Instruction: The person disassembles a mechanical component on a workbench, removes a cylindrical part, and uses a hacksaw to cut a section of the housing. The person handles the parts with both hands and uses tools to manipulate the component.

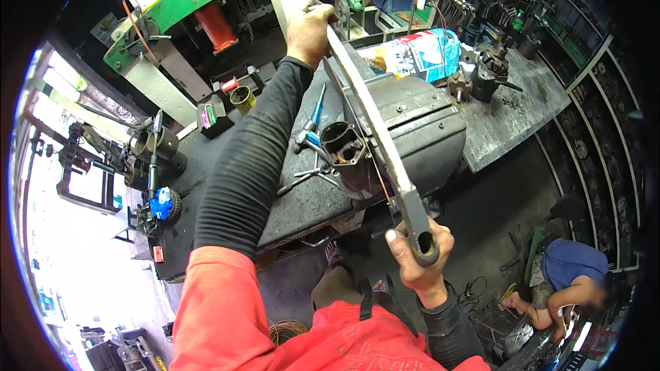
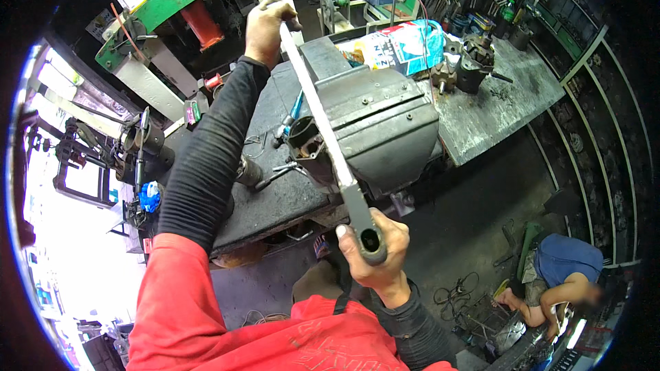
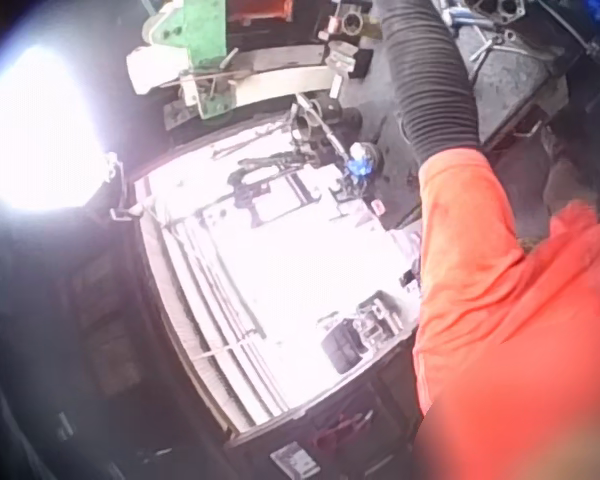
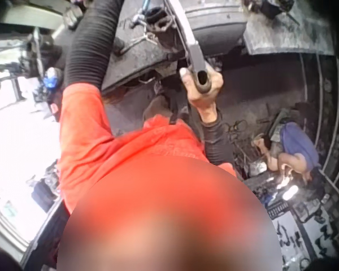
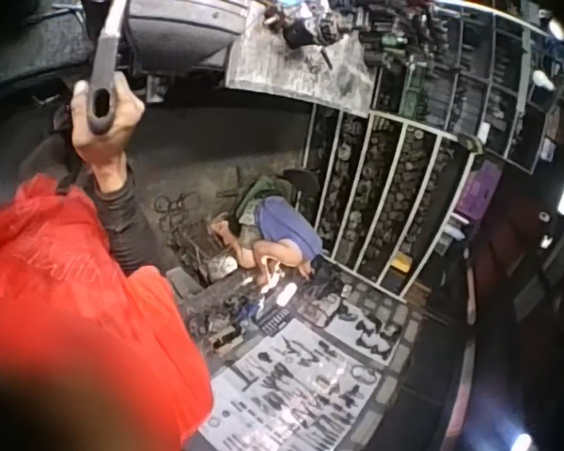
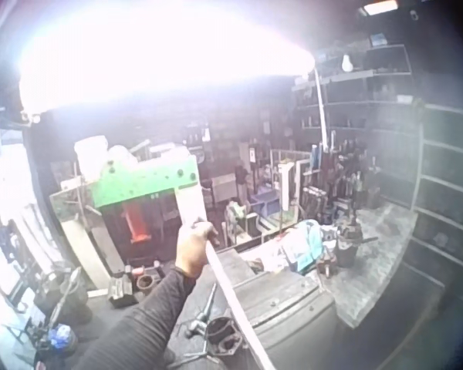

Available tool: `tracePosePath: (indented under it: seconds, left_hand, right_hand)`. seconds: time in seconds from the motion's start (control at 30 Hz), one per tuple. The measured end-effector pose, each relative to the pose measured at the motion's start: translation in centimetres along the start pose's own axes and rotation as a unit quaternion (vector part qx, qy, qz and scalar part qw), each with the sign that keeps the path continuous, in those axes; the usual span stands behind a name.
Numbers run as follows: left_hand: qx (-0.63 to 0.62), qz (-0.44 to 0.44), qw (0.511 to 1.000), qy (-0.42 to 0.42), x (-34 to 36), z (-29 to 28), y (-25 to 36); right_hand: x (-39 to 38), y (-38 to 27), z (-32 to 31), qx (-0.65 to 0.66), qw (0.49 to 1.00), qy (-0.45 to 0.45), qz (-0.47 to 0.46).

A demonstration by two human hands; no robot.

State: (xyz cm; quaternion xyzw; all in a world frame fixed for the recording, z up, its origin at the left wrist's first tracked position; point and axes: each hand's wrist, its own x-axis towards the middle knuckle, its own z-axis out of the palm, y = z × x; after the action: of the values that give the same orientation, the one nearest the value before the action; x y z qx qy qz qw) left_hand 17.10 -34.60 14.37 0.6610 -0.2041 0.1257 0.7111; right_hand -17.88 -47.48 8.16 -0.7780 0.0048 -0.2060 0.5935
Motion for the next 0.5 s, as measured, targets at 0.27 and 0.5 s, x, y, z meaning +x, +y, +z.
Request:
tracePosePath:
  seconds: [0.27, 0.5]
  left_hand:
    - [0.192, 0.034, 0.979, -0.058, -5.5, 1.4, -1.8]
    - [0.359, 0.358, 0.860, -0.052, -1.2, -0.1, -2.8]
  right_hand:
    - [-5.4, -0.1, -2.7, -0.019, 0.997, 0.034, -0.073]
    - [-4.5, 2.6, -1.8, -0.109, 0.994, -0.013, 0.016]
